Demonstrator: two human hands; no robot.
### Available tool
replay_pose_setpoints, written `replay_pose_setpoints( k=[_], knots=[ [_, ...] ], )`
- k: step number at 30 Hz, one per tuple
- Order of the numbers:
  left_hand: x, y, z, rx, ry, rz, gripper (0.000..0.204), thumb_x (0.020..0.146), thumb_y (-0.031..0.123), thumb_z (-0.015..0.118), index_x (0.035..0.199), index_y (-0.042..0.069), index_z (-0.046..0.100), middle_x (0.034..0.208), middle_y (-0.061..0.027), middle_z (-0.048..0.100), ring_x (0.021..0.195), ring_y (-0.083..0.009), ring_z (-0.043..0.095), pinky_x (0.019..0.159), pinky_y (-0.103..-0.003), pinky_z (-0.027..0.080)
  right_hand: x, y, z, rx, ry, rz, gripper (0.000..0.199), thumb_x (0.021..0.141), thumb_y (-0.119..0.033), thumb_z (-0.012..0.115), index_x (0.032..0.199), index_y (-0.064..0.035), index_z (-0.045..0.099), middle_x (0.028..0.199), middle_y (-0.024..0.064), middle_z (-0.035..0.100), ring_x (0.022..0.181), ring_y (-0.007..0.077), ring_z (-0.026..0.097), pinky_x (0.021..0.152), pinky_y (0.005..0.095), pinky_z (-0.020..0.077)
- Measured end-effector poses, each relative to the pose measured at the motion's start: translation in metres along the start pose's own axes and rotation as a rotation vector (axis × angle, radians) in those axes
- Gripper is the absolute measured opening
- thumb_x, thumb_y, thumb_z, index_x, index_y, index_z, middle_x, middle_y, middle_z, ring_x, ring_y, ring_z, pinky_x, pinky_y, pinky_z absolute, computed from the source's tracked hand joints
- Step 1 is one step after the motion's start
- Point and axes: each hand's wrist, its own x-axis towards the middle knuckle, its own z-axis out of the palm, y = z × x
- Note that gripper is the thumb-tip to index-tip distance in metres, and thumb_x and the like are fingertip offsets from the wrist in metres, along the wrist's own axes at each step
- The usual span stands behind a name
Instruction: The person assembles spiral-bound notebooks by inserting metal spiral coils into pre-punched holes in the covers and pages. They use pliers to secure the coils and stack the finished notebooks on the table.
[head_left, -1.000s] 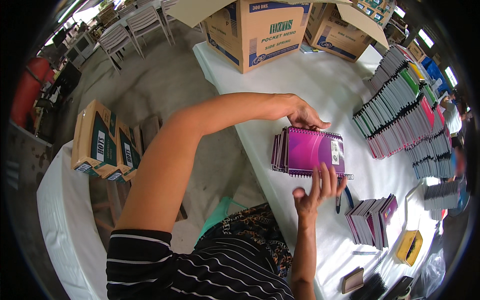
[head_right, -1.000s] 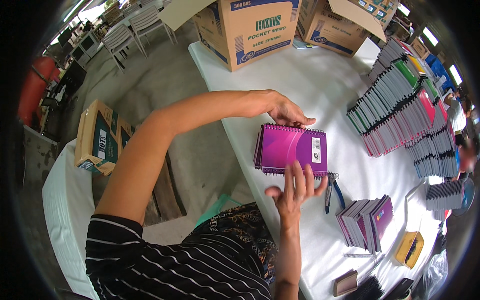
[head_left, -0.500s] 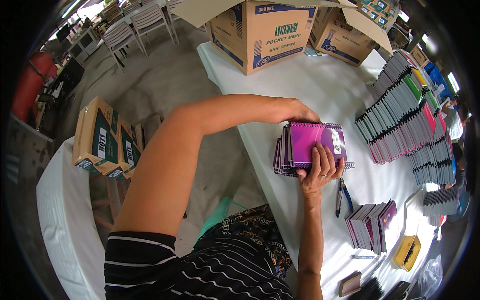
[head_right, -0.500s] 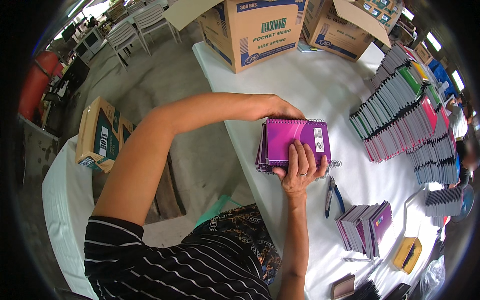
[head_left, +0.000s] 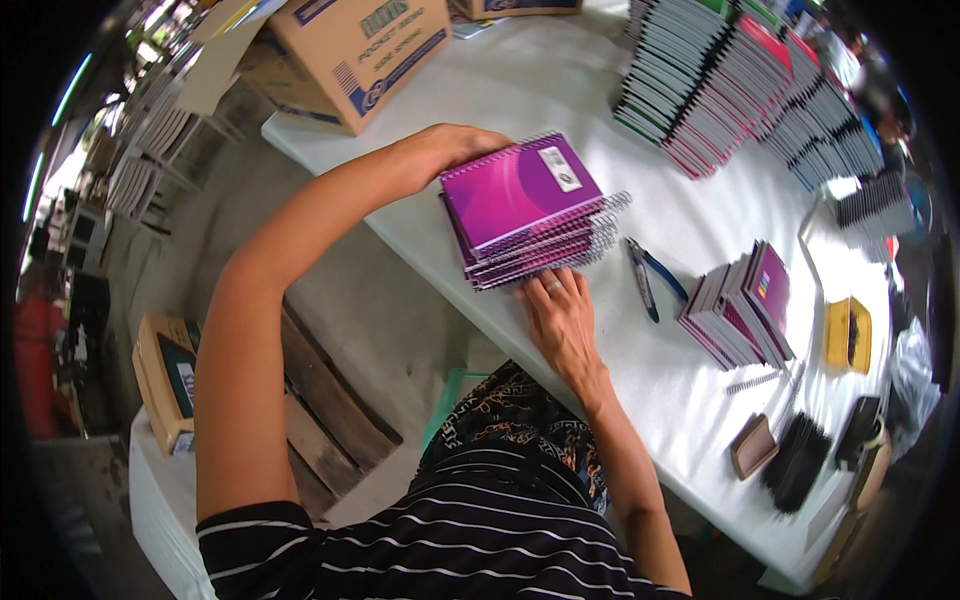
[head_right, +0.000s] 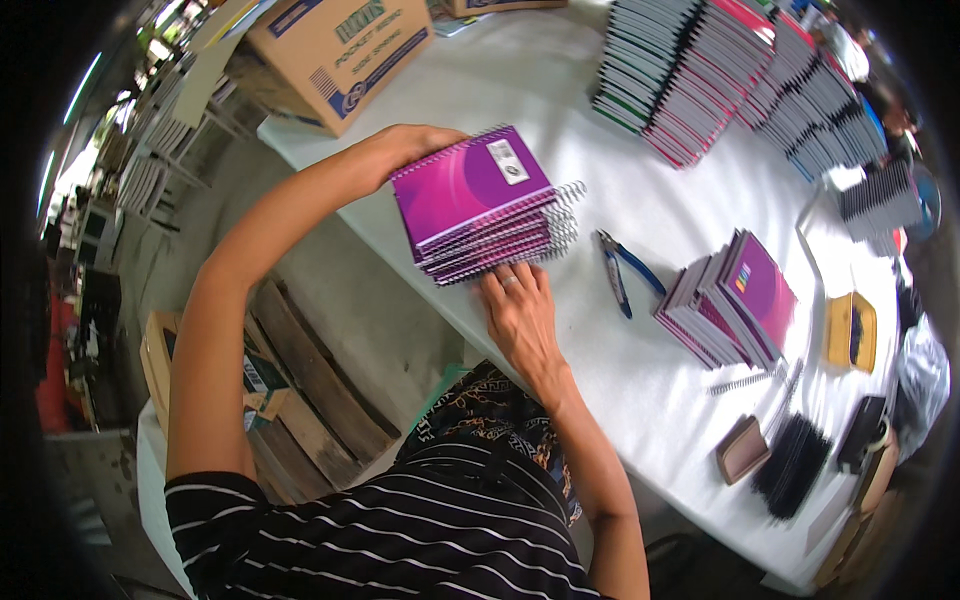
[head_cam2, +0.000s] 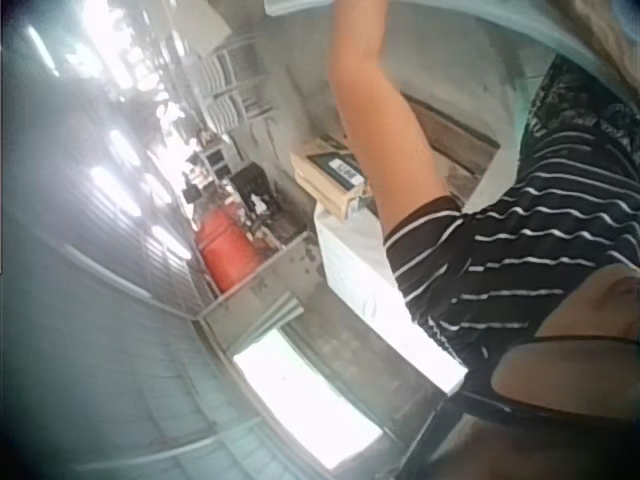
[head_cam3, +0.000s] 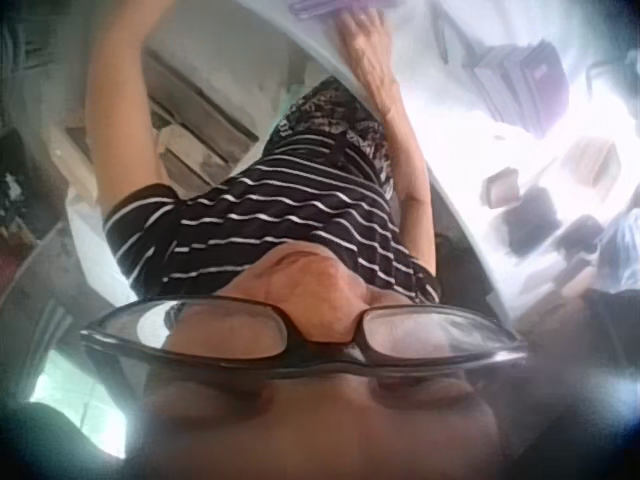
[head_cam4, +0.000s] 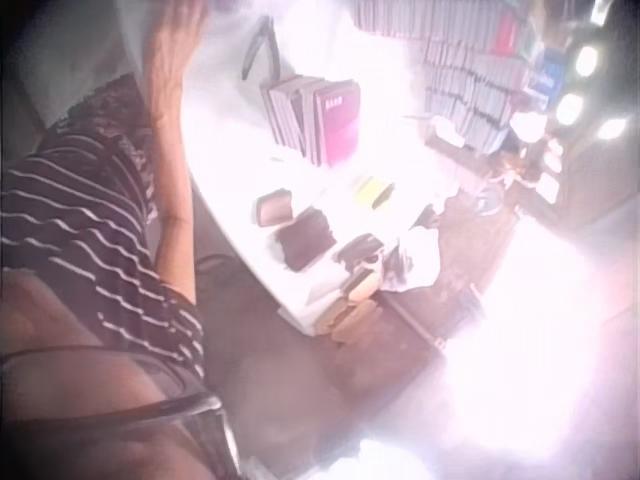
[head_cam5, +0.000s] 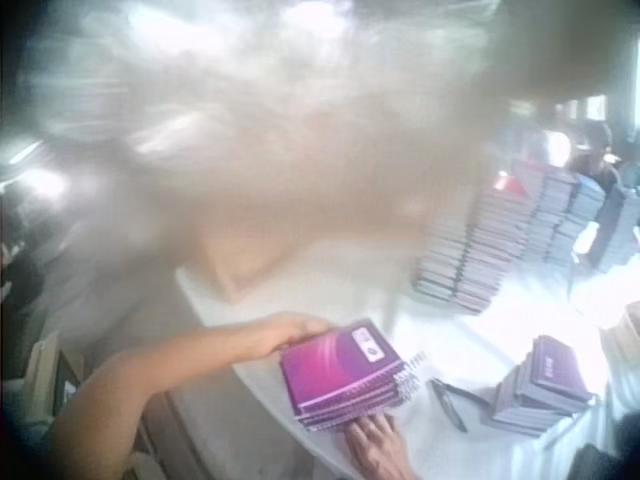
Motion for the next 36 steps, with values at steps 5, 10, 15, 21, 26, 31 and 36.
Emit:
replay_pose_setpoints(
  k=[5,10,15,21,26,31,36],
  knots=[
    [0.014,-0.01,-0.001,-0.089,0.069,-0.08,0.041,0.089,0.038,0.063,0.117,0.008,0.068,0.104,-0.0056,0.072,0.088,-0.0115,0.069,0.08,-0.024,0.053,0.008,0.021,0.009,0.097,-0.02,-0.012,0.008,0.081,-0.007,0.068,0.083,-0.005,0.061,0.08,0.0065,0.062,0.081,0.0238,0.052,0.08,0.0371,0.0382],
    [0.026,-0.011,-0.002,-0.136,0.069,-0.176,0.037,0.092,0.032,0.059,0.116,0.005,0.068,0.103,-0.0056,0.072,0.089,-0.0108,0.067,0.082,-0.024,0.051,0.006,0.014,0.009,0.046,-0.021,0.017,0.007,0.082,-0.01,0.065,0.087,-0.0045,0.064,0.084,0.0065,0.064,0.088,0.0234,0.055,0.08,0.0365,0.0418],
    [0.066,-0.032,-0.019,-0.008,0.047,-0.444,0.036,0.087,0.034,0.065,0.109,0.007,0.072,0.095,-0.0037,0.073,0.088,-0.0091,0.066,0.082,-0.024,0.048,0.006,-0.027,0.006,0.113,-0.144,-0.019,0.021,0.089,-0.025,0.062,0.087,-0.0035,0.063,0.089,0.0096,0.066,0.087,0.0266,0.064,0.072,0.0387,0.0512],
    [0.01,-0.031,-0.02,0.007,0.033,0.141,0.028,0.088,0.028,0.062,0.106,0.01,0.072,0.101,-0.0049,0.071,0.095,-0.015,0.062,0.092,-0.03,0.043,0.024,-0.024,0.021,0.128,-0.196,-0.035,0.013,0.088,-0.018,0.062,0.085,-0.0053,0.062,0.083,0.0099,0.067,0.083,0.0252,0.064,0.071,0.0378,0.0492],
    [0.024,-0.028,-0.016,0.308,0.031,-0.169,0.049,0.084,0.051,0.06,0.116,0.016,0.069,0.115,-0.005,0.067,0.106,-0.0173,0.058,0.099,-0.033,0.037,0.031,-0.035,0.021,0.146,-0.167,-0.038,0.004,0.086,-0.009,0.065,0.085,-0.0058,0.063,0.075,0.0118,0.065,0.074,0.0257,0.064,0.067,0.0379,0.0464],
    [0.066,-0.026,-0.009,0.199,-0.047,-0.344,0.063,0.079,0.066,0.061,0.12,0.019,0.067,0.12,-0.0042,0.066,0.111,-0.0178,0.056,0.103,-0.033,0.034,0.014,-0.035,-0.007,0.212,-0.001,-0.275,0.012,0.09,-0.02,0.064,0.093,-0.0083,0.066,0.086,0.0084,0.065,0.08,0.0244,0.061,0.077,0.0393,0.0456],
    [0.07,-0.028,-0.01,0.135,-0.07,-0.295,0.067,0.076,0.07,0.061,0.12,0.02,0.066,0.119,-0.0039,0.066,0.11,-0.0176,0.056,0.103,-0.033,0.033,0.036,-0.029,-0.01,-0.121,0.365,-0.326,0.044,0.093,-0.05,0.052,0.112,-0.0125,0.066,0.119,0.002,0.061,0.11,0.0204,0.055,0.102,0.0477,0.0315]
  ],
)
